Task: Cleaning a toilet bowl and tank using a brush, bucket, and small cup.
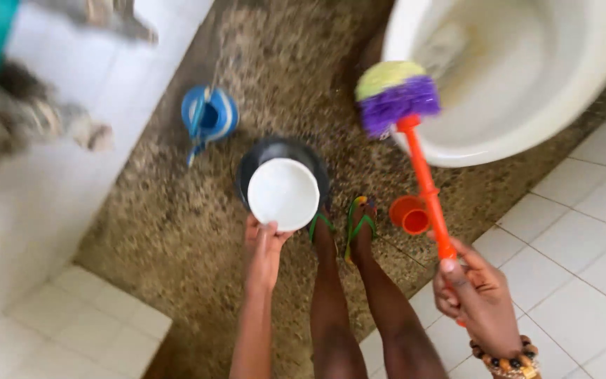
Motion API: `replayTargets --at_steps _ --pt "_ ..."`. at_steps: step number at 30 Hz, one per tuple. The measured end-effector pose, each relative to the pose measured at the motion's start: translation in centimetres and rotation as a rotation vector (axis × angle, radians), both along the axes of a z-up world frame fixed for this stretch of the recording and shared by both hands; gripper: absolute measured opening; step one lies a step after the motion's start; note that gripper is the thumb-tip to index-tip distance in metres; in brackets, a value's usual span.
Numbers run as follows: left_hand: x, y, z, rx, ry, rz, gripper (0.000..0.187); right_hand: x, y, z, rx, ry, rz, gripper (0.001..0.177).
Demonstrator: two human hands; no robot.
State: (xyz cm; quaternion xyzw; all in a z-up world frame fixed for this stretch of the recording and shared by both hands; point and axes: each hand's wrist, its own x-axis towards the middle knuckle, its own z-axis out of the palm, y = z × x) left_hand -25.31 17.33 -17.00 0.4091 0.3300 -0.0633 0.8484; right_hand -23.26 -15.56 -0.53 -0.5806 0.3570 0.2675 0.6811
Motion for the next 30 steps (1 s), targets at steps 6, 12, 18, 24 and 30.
replayTargets --at_steps 6,12,18,24,30 --pt "11.0 -2.5 7.4 0.290 -0.199 -0.416 0.018 7.0 -4.9 2.0 -0.319 0.106 0.087 0.047" --pt "22.6 -10.9 13.3 0.768 -0.282 -0.879 0.022 12.5 -9.2 -5.9 -0.590 -0.185 0.551 0.037" --pt "27.7 -16.3 15.1 0.937 -0.347 -1.074 0.021 14.6 -8.1 -4.4 -0.644 -0.271 0.686 0.033" --pt "30.2 -18.2 15.5 0.996 -0.333 -1.109 0.019 15.6 -10.5 -3.6 -0.634 -0.073 0.826 0.029" --pt "29.9 -17.6 13.8 0.881 -0.267 -0.947 0.019 17.8 -9.2 -5.8 -0.654 -0.119 0.736 0.032"
